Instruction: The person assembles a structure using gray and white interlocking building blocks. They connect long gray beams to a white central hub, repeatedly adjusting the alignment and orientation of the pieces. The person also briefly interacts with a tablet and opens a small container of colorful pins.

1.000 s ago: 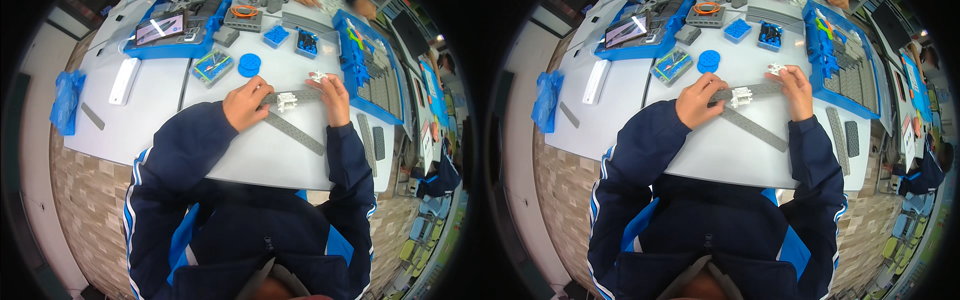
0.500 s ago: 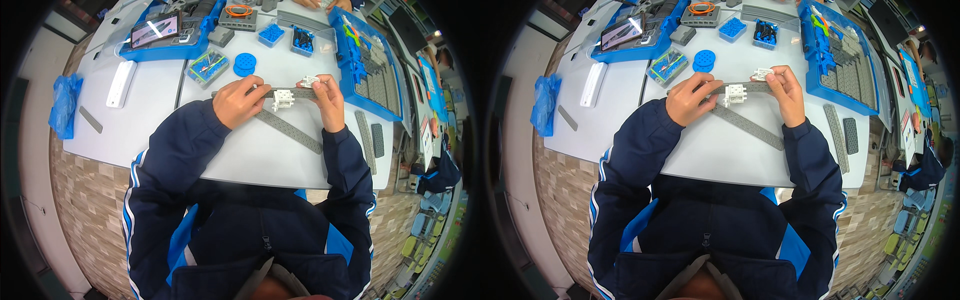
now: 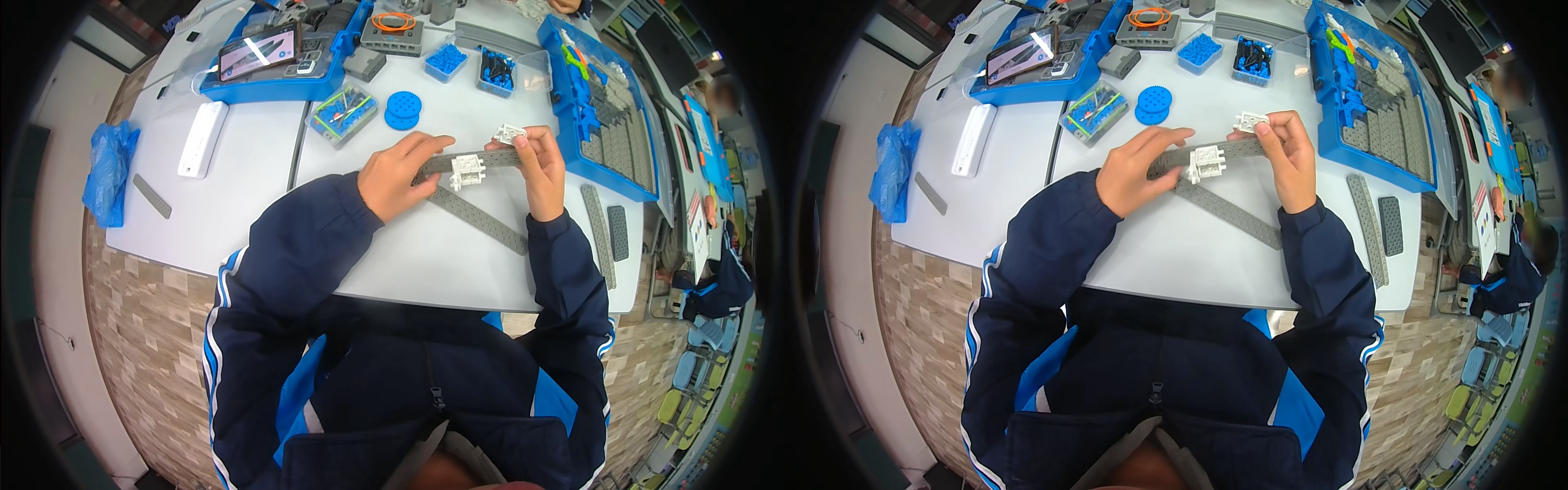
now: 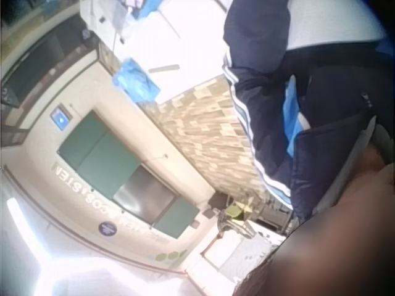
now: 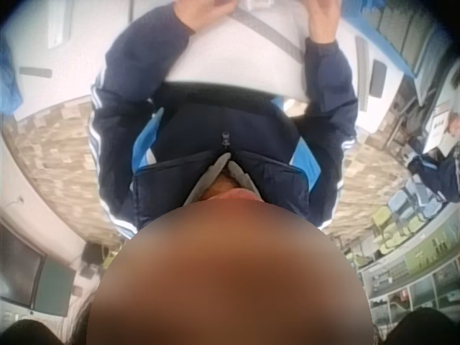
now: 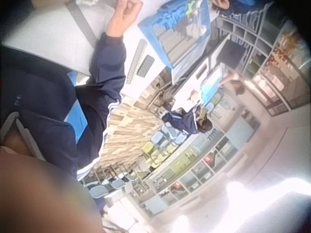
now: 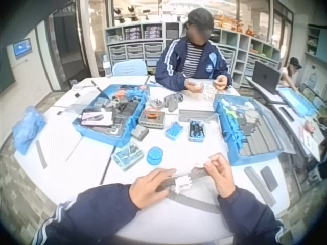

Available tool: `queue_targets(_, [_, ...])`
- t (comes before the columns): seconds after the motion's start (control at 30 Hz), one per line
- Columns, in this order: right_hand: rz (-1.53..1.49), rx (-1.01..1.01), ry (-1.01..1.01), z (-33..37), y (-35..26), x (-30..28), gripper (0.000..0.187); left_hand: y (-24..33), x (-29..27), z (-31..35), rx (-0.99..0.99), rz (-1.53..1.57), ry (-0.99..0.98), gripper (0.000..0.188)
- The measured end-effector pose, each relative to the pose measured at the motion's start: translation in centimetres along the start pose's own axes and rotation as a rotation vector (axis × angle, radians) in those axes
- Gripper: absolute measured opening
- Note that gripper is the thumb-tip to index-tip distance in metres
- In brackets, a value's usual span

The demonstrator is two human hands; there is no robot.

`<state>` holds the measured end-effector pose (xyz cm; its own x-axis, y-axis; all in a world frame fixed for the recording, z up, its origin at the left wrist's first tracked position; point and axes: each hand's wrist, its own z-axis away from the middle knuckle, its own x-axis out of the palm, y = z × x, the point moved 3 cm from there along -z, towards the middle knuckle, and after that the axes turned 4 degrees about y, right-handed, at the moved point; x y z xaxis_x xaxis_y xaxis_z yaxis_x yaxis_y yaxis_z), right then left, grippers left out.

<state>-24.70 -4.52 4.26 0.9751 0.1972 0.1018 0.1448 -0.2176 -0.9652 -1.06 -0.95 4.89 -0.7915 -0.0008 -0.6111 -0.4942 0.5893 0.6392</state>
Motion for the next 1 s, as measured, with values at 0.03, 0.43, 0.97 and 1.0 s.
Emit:
queue_targets(0.03, [0.011,0.001,-0.002,0.0,-0.1,0.1,0.015,-0.1,0.2,0.1,-0.107,0.119,-0.069,0.057])
queue_targets(0.43, [0.654,-0.667,0.203,1.5,-6.4,2.0,0.016,1.4,2.7,0.7,-0.534,1.107,-0.297,0.057])
queue_targets(0.97, [0.944,-0.835,0.061,2.7,-7.3,4.2,0.022,1.5,2.4,0.6,-0.488,1.131,-0.197,0.062])
queue_targets(1.0, [0.948,-0.840,0.056,2.7,-7.2,4.2,0.022,1.4,2.5,0.6,-0.491,1.129,-0.197,0.062])
